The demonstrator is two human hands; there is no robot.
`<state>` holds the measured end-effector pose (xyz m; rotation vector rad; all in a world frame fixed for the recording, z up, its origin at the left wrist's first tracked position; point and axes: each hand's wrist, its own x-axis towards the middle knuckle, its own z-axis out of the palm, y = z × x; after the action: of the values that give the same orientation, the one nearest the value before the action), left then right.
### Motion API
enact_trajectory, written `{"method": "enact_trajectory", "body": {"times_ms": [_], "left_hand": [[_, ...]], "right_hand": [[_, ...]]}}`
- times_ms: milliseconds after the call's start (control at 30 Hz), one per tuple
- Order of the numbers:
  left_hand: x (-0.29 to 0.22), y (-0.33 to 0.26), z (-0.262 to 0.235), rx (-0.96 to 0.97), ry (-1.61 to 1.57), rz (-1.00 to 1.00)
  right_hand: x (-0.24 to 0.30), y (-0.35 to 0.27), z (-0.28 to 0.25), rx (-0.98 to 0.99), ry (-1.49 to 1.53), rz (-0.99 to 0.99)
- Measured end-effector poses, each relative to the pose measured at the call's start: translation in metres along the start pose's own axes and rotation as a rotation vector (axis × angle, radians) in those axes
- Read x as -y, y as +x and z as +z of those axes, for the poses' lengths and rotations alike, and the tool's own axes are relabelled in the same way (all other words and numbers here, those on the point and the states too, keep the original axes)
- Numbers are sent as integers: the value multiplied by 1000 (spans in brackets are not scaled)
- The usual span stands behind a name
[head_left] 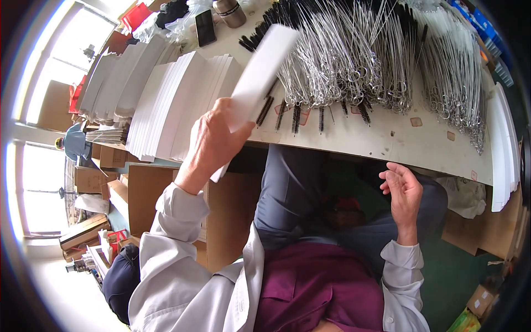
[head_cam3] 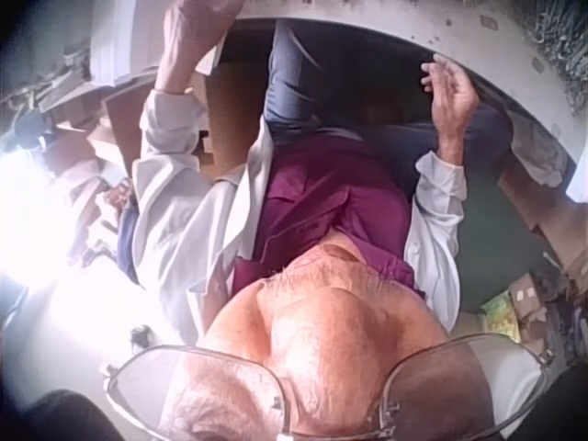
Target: Gathering metal components and inserting them into paper sleeves for packaging.
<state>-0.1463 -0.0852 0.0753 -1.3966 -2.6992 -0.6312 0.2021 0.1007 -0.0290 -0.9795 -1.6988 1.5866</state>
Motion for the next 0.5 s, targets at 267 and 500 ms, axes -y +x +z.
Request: {"method": "enact_trajectory", "body": {"times_ms": [267, 500], "left_hand": [[22, 10, 33, 125, 276, -233], [15, 31, 42, 230, 315, -207]], "right_hand": [[7, 8, 5, 21, -33, -19], [18, 25, 7, 39, -122, -110]]}}
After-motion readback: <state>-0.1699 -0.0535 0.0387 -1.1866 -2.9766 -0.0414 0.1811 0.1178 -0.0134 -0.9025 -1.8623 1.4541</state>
